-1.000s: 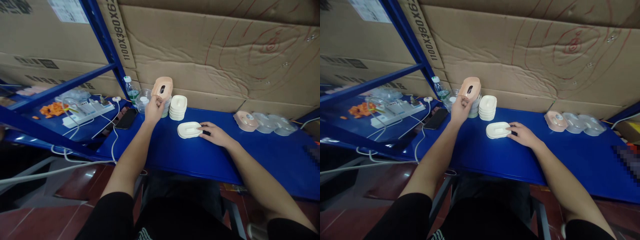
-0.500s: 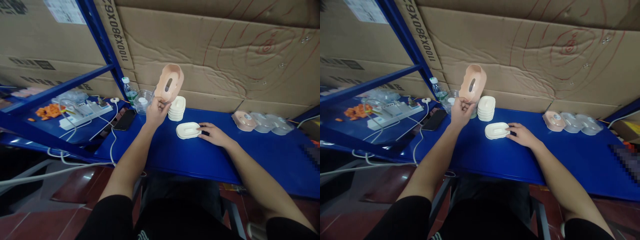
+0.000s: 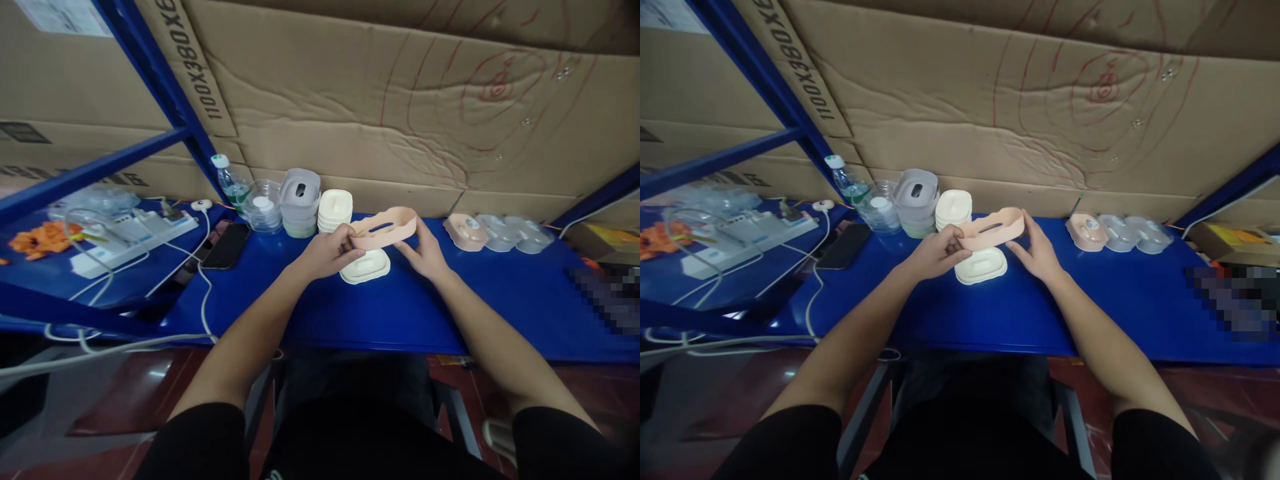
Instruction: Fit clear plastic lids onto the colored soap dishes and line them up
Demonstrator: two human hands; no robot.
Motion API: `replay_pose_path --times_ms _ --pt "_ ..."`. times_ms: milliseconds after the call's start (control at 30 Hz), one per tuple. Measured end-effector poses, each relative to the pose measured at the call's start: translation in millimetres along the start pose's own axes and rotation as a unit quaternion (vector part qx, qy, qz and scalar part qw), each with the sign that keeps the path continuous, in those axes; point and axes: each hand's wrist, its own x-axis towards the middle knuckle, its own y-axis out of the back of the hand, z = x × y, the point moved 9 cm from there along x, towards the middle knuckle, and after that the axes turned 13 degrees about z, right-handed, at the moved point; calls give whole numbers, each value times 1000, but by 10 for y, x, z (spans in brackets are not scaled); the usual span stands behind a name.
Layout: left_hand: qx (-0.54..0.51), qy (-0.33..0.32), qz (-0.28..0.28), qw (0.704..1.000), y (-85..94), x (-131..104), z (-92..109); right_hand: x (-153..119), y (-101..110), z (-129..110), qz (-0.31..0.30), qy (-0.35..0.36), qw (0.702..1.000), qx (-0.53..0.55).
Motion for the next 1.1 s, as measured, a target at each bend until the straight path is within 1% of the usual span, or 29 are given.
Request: replay_pose_path --times_ms 100,167,200,233,300,400,467,567,700,833,933,1000,1100 --pt "-76 33 -37 996 -75 -9 18 13 66 -64 32 16 999 20" --pt "-121 64 -45 990 -88 -6 1 19 100 -63 51 -3 998 37" --pt "-130 77 -40 988 -76 0 -11 19 111 -52 59 -18 997 43" --pt "-123 84 -28 988 -49 9 -25 17 113 -37 63 -34 996 44" --pt "-61 82 8 995 32 30 -45 3 80 5 54 -69 996 34" --pt "52 75 50 995 132 41 -78 -47 -64 93 -2 -130 991 20" --pt "93 86 45 991 127 34 -131 -90 -182 149 -50 -165 985 12" --pt "132 110 3 985 54 13 -243 -125 -302 192 -96 -183 978 -20" --pt "180 128 -76 972 -56 -31 -367 -149 -401 150 -146 -157 974 -81" --pt "243 150 -151 946 -152 -107 -486 -188 -449 115 -192 -141 958 -157" --pt "251 161 -201 933 -247 -168 -551 -221 -465 127 -225 -135 943 -206" --pt "237 162 -216 933 -300 -188 -581 -224 -463 136 -230 -131 941 -209" --pt "226 146 -208 940 -335 -185 -609 -211 -443 160 -218 -129 950 -184"
